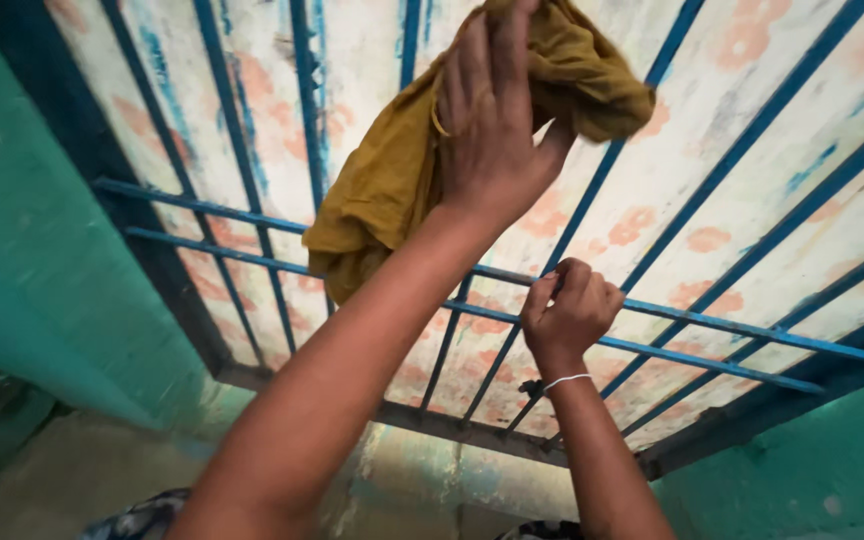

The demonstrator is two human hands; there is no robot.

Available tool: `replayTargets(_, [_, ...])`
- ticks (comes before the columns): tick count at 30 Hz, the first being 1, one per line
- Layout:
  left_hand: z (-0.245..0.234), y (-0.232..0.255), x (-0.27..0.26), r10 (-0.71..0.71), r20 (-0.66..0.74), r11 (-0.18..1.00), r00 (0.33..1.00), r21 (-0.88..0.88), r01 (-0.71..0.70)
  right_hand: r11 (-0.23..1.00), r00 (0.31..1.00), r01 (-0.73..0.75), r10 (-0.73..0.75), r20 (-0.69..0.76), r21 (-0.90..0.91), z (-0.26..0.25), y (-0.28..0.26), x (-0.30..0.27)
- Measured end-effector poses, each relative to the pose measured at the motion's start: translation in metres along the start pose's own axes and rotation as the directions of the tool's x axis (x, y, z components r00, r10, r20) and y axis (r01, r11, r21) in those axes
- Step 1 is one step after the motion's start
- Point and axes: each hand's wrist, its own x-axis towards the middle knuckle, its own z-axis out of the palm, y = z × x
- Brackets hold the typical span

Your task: The person cleans a blue metal gate with a cloth, wiping the vertical and horizontal bars across different sections of the frame.

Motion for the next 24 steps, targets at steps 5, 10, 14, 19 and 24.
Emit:
replayTargets(5, [0.026, -0.02, -0.001, -0.136, 0.113, 0.99, 0.984, -0.021, 0.139, 1.0, 1.0, 0.001, -0.001, -0.032, 0.002, 0.003, -0.001, 0.002])
replayTargets(10, [0.042, -0.05, 0.008, -0.115, 0.097, 0.989, 0.989, -0.081, 0.123, 1.0, 1.0, -0.014, 0.014, -0.021, 0.013, 0.004, -0.002, 0.001])
replayTargets(14, [0.046, -0.062, 0.002, -0.196, 0.059, 0.957, 0.979, -0.206, 0.204, 1.0, 1.0, -0.002, 0.002, 0.002, 0.001, 0.001, -0.001, 0.001])
replayTargets(19, [0.024, -0.042, -0.033, -0.14, 0.007, 0.972, 0.99, -0.188, 0.139, 1.0, 1.0, -0.015, 0.015, 0.008, 0.007, 0.001, -0.003, 0.001])
replayTargets(24, [-0.009, -0.034, -0.03, -0.084, 0.163, 0.986, 0.983, -0.126, 0.106, 1.0, 1.0, -0.017, 0.017, 0.017, 0.022, -0.003, -0.005, 0.002])
